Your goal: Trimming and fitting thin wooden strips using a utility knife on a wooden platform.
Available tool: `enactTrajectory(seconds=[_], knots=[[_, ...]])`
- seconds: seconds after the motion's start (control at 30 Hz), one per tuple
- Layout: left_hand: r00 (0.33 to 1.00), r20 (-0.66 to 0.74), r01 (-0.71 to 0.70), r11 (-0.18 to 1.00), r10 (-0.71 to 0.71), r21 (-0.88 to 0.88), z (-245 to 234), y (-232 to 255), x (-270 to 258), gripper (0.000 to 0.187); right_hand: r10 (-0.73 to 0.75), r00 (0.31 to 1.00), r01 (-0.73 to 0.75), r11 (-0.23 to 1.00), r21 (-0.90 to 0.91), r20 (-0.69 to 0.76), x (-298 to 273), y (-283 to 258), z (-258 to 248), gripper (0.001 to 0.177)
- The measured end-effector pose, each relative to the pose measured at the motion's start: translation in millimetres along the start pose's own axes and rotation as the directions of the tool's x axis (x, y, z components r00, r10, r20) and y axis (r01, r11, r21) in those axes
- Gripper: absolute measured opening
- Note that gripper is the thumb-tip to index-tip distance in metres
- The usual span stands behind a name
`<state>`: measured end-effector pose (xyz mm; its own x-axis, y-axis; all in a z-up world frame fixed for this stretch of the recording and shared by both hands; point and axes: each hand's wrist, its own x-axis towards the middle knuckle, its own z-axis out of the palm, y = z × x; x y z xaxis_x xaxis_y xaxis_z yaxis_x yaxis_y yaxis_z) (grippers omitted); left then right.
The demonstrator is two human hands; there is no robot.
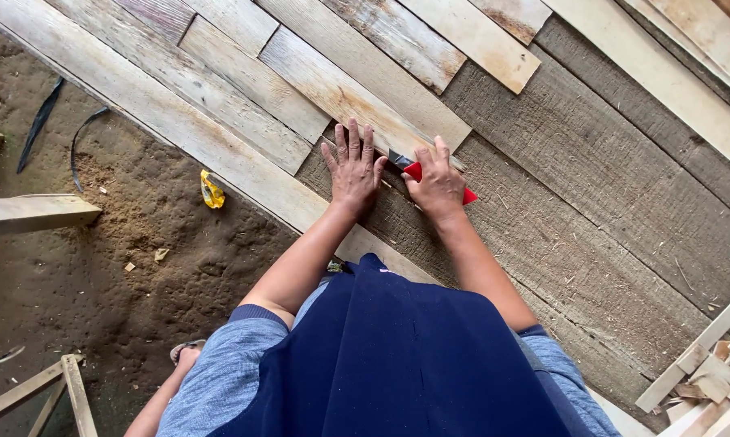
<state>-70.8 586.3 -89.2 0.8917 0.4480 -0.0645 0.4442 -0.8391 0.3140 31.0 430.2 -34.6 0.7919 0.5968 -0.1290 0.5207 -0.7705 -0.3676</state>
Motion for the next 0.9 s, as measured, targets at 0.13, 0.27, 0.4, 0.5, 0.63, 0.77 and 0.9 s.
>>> enactTrajectory(seconds=[0.13, 0.27, 0.4, 0.5, 0.63, 0.77, 0.9], knots=[[1.0, -0.012, 0.002, 1.0, -0.001, 0.016, -0.6, 0.4, 1.3, 0.073, -0.007, 1.0, 0.007, 1.0, -0.001, 0.013, -0.1, -2.4, -4.9, 0.045], [1.0, -0.015, 0.003, 1.0, -0.003, 0.014, -1.2, 1.3, 1.7, 0.073, -0.006, 1.0, 0.006, 1.0, -0.003, 0.016, 0.3, -2.1, -4.7, 0.045], [1.0, -0.025, -0.006, 1.0, 0.006, 0.027, 0.8, 0.1, 2.1, 0.073, -0.004, 1.0, 0.003, 1.0, 0.004, 0.017, -0.6, -3.9, -7.8, 0.044], [1.0, -0.012, 0.002, 1.0, -0.002, 0.021, -5.0, 2.9, 0.6, 0.073, 0.003, 1.0, -0.003, 1.0, -0.015, 0.018, 1.0, 1.3, 1.3, 0.046], [1.0, -0.014, 0.006, 1.0, -0.005, 0.022, -0.8, 1.5, 1.1, 0.074, 0.008, 1.0, -0.008, 1.0, -0.01, 0.023, -1.7, -1.9, -5.5, 0.051], [1.0, -0.026, -0.001, 1.0, 0.002, 0.026, 1.1, 0.1, 2.2, 0.074, -0.009, 1.0, 0.009, 1.0, 0.01, -0.013, -0.7, 1.1, -1.5, 0.053], [1.0, -0.016, 0.001, 1.0, -0.001, 0.018, -2.3, 1.3, 2.2, 0.075, 0.001, 1.0, -0.001, 1.0, -0.01, -0.019, -0.9, 4.4, 3.6, 0.052]])
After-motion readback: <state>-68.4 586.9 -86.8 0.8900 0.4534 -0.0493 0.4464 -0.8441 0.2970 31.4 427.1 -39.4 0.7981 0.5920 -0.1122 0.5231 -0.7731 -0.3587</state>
